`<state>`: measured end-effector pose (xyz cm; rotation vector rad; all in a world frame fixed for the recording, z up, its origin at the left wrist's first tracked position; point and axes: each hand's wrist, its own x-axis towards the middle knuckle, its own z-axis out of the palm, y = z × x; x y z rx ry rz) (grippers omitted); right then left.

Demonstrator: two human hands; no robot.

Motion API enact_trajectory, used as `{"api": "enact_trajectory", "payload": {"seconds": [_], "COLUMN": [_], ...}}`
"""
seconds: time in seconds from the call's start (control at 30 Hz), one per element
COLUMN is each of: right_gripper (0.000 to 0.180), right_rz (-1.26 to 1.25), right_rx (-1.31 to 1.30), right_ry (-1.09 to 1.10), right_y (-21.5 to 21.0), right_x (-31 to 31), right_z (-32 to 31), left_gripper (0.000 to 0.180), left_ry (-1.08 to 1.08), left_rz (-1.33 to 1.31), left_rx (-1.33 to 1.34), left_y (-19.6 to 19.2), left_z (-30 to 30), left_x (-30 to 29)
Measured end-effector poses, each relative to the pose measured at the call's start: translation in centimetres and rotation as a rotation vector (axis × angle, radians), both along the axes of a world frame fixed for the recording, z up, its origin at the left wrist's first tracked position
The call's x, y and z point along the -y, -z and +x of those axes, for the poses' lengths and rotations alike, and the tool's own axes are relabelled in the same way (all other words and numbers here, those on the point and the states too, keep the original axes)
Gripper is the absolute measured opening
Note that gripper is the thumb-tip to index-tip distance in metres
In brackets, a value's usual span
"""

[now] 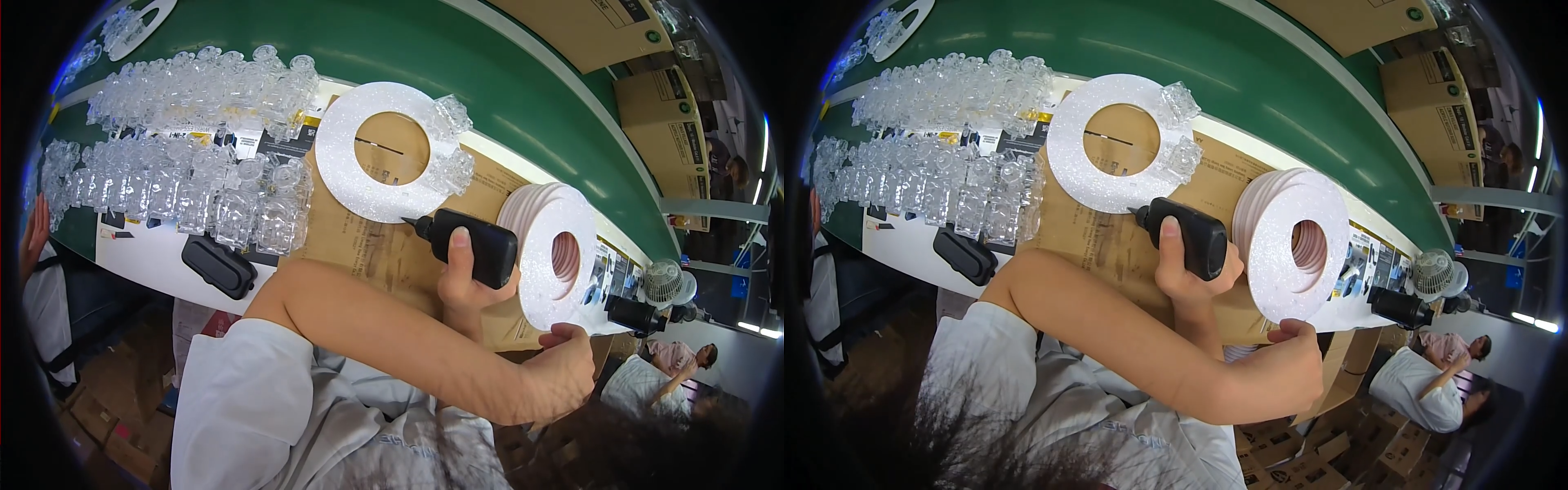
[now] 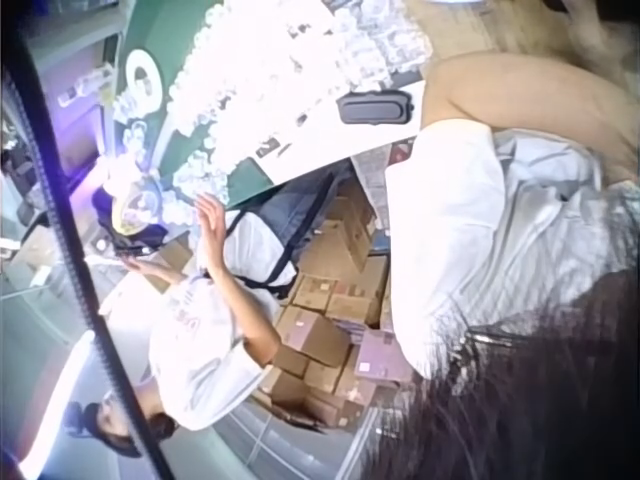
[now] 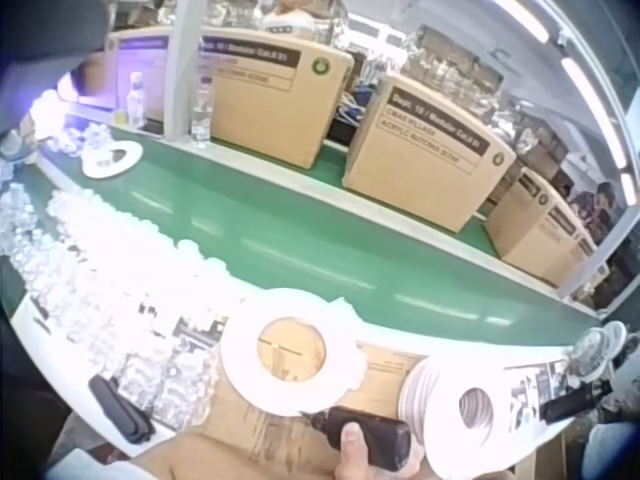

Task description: Apply adhesive from a bottle onto white foam rings at an assembly workbench.

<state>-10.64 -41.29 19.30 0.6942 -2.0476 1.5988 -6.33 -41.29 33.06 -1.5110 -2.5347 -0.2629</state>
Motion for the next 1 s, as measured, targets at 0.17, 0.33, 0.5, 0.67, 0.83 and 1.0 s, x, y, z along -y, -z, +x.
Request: {"api": "enact_trajectory", "payload": {"seconds": [0.17, 0.33, 0.5, 0.67, 0.83, 1.0], "right_gripper": [0.014, 0.014, 0.014, 0.013, 0.015, 0.018], "right_rz": [0.000, 0.043, 0.024, 0.021, 0.075, 0.034], "right_rx": [0.014, 0.010, 0.042, -0.007, 0.014, -0.054], "right_ry": [0.017, 0.024, 0.040, 0.048, 0.064, 0.148], "right_y": [0.00, -0.05, -0.01, -0.02, 0.07, 0.55], "right_x": [0.08, -0.15, -0.22, -0.21, -0.61, -0.60], "right_z": [-0.04, -0.05, 0.09, -0.17, 0.03, 0.11], "left_gripper": [0.029, 0.029, 0.029, 0.028, 0.025, 0.024], "left_ry": [-0.005, 0.007, 0.016, -0.010, -0.016, -0.029], "left_rz": [-0.001, -0.013, -0.009, 0.018, 0.013, 0.015], "left_rx": [-0.008, -0.004, 0.013, 0.007, 0.013, -0.011], "left_y": [-0.01, -0.10, -0.14, 0.05, 0.10, 0.26], "left_z": [-0.01, -0.05, -0.07, 0.09, 0.17, 0.30], "left_x": [0.14, 0.15, 0.16, 0.08, -0.10, -0.32]}}
